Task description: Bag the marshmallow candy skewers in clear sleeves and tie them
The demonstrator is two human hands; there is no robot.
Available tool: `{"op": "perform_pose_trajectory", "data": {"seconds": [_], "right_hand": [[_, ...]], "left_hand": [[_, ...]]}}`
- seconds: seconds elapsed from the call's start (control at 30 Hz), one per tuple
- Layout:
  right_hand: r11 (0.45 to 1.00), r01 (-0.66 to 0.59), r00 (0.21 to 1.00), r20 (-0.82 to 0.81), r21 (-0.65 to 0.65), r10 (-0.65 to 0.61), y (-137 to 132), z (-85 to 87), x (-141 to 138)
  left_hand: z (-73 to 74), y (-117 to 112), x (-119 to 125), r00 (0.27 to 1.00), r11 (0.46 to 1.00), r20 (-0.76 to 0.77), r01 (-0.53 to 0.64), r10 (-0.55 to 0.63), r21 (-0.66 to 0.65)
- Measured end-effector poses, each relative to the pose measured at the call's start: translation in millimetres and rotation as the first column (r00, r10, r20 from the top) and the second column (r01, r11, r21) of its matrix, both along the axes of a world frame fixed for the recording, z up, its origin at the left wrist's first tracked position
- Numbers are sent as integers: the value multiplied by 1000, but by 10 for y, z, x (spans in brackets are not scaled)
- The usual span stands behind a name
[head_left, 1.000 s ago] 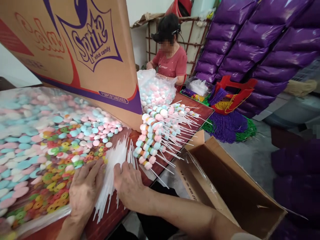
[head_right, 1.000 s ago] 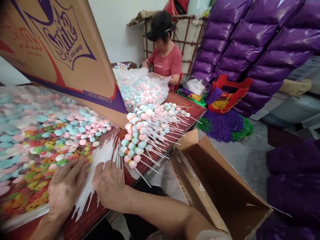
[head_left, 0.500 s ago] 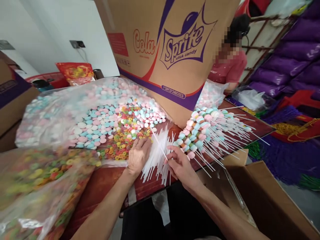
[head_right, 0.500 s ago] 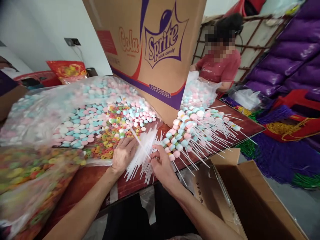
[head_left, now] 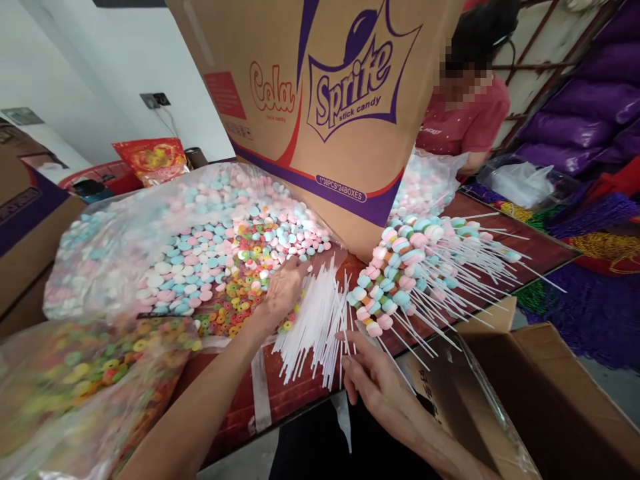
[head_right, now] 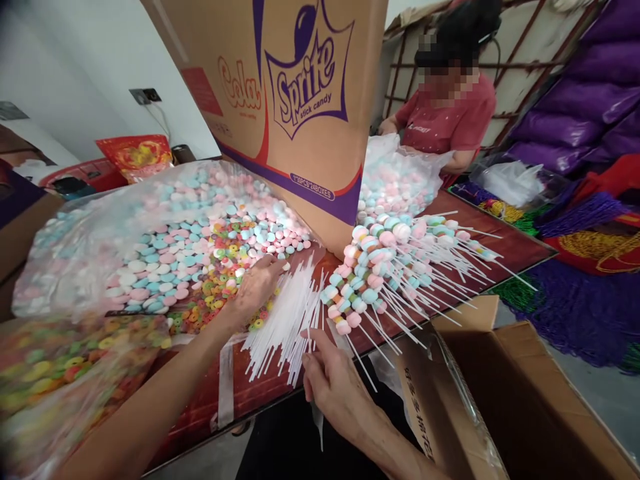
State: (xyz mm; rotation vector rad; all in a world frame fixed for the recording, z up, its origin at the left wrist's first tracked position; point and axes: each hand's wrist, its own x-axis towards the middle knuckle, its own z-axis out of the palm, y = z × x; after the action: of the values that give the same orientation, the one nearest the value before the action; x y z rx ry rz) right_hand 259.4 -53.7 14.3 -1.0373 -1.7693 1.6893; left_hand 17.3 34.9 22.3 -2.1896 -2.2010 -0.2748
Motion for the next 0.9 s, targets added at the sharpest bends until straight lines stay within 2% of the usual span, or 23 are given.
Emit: {"op": "perform_pose_trajectory", "data": {"seconds": [0.1,0.23,0.37,0.5,0.7,0.83,0.9], "right_hand": [[990,-39,998,-56,-136,32,38,-31,-79],[950,-70,990,-142,-305,27,108,-91,-184],[937,47,979,-171,-346,-113,176,-124,-301],[900,48,961,-227,-432,-160,202,-100,-396],[913,121,936,-262,-390,-236,249,-33,-388],[880,148,917,-270,-451,-293,299,-49,-343],[874,212,905,-250,-438,-345,347,-55,-330]], "left_hand": [[-27,165,11,1000,999,-22,-16,16,-34],[-94,176,-24,1000,999,-8,-23,23,-41],[-115,201,-92,992,998,123,-32,25,53],[-93,464,-47,955,985,292,-101,56,141],[-131,894,252,965,996,260,-52,31,77],[-168,936,319,954,996,300,-48,21,80],[-125,858,278,919,991,393,-89,43,98]]}}
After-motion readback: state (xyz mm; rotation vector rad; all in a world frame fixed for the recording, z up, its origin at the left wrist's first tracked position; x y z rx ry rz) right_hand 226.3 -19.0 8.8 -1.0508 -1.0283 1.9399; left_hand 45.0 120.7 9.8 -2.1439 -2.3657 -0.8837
